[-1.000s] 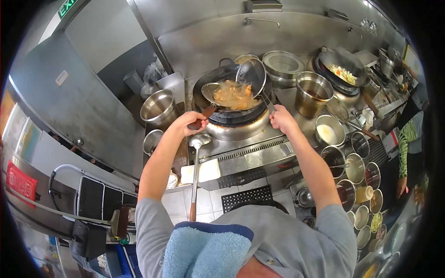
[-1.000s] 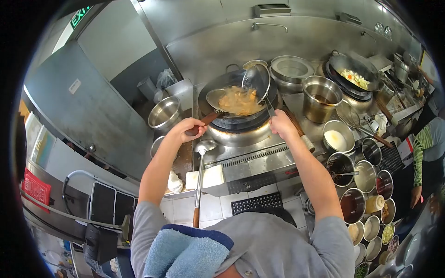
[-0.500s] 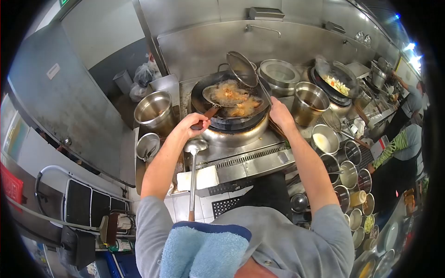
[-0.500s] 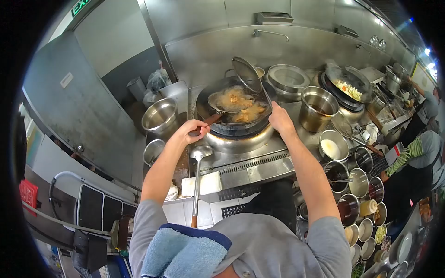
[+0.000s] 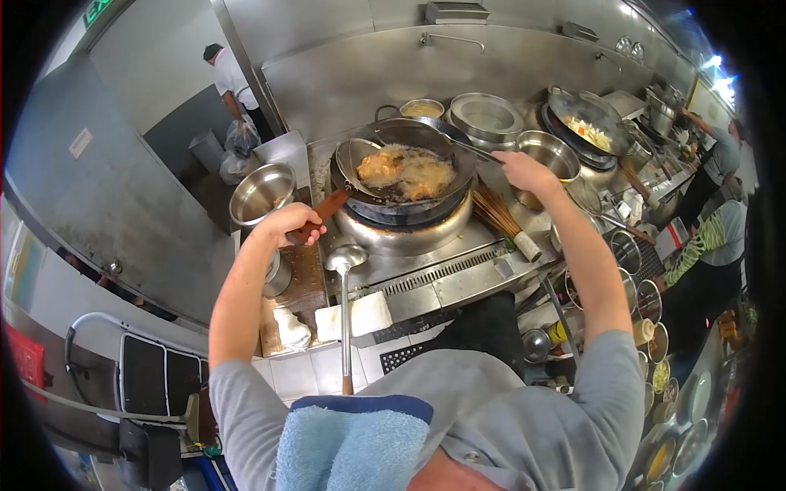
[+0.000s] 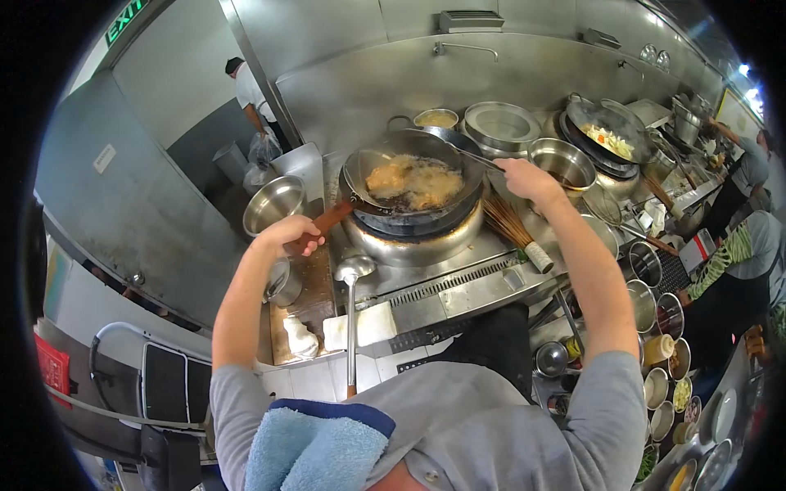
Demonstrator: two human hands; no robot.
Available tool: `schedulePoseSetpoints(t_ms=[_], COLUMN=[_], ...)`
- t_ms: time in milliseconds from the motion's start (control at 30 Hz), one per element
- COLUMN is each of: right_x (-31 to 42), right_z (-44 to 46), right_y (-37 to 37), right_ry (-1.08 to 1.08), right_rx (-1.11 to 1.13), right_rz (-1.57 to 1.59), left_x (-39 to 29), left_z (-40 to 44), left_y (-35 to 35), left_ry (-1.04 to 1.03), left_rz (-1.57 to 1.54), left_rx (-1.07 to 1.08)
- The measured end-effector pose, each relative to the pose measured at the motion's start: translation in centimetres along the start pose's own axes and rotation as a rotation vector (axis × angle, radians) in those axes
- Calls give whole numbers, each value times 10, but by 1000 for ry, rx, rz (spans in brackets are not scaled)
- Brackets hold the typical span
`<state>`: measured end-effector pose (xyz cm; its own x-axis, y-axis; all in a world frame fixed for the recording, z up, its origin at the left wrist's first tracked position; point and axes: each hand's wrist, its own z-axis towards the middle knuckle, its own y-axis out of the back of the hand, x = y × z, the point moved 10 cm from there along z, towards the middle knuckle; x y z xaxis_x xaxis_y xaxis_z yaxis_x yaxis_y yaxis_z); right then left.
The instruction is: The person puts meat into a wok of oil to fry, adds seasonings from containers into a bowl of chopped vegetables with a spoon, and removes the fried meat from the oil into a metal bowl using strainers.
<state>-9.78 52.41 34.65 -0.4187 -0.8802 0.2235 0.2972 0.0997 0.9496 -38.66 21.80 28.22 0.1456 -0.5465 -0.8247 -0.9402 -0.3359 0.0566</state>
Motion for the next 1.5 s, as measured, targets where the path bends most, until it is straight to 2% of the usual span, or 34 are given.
schedulePoseSetpoints(t_ms=[67, 167, 267, 300, 333, 367, 433, 500, 567, 600, 700, 800, 867, 933, 1100, 1267, 1400, 1500], right_x=[-2, -11, -2, 10, -5, 7, 0, 18, 17, 29, 45, 15, 20, 12, -10, 6, 24, 20], right_z=[-21, -49, -85, -90, -96, -99, -110, -105, -87, -79, -79, -70, -59, -34, 35, 35, -1, -21], right_y=[12, 15, -2, -4, -35, -38, -79, -99, -113, -103, -63, -47, -19, -15, -35, -14, 27, 30], right_ry=[44, 10, -425, -399, -521, -461, -618, -605, -465, -362, -351, -318, -268, -116, 6, 128, 115, 56], right_rx=[9, 18, 167, 140, 116, 82, -51, -55, -224, -295, -301, -286, -269, -363, -160, 47, 52, 39], right_rz=[-44, 144, 517, 438, 876, 774, 1280, 1245, 907, 753, 657, 604, 480, 351, 180, 5, -106, -92], left_x=[3, 2, 3, -3, -10, -11, -12, -16, -17, -18, -15, -5, -7, -12, -23, -10, 10, 14], left_z=[-13, -12, 1, 2, 4, 13, 27, 40, 51, 52, 49, 39, 30, 26, 22, 39, 49, 50], left_y=[-16, -52, -81, -90, -95, -97, -108, -119, -127, -131, -125, -120, -116, -119, -121, -101, -81, -78], left_ry=[43, 28, 62, 53, 42, 60, 87, 133, 129, 147, 96, 112, 89, 109, 139, 114, 59, -1], left_rz=[-133, -195, -326, -351, -377, -427, -550, -693, -785, -846, -991, -1061, -1099, -1155, -1196, -920, -568, -541], left_rx=[48, 138, 189, 183, 178, 205, 299, 382, 418, 447, 410, 440, 377, 367, 294, 146, 42, 133])
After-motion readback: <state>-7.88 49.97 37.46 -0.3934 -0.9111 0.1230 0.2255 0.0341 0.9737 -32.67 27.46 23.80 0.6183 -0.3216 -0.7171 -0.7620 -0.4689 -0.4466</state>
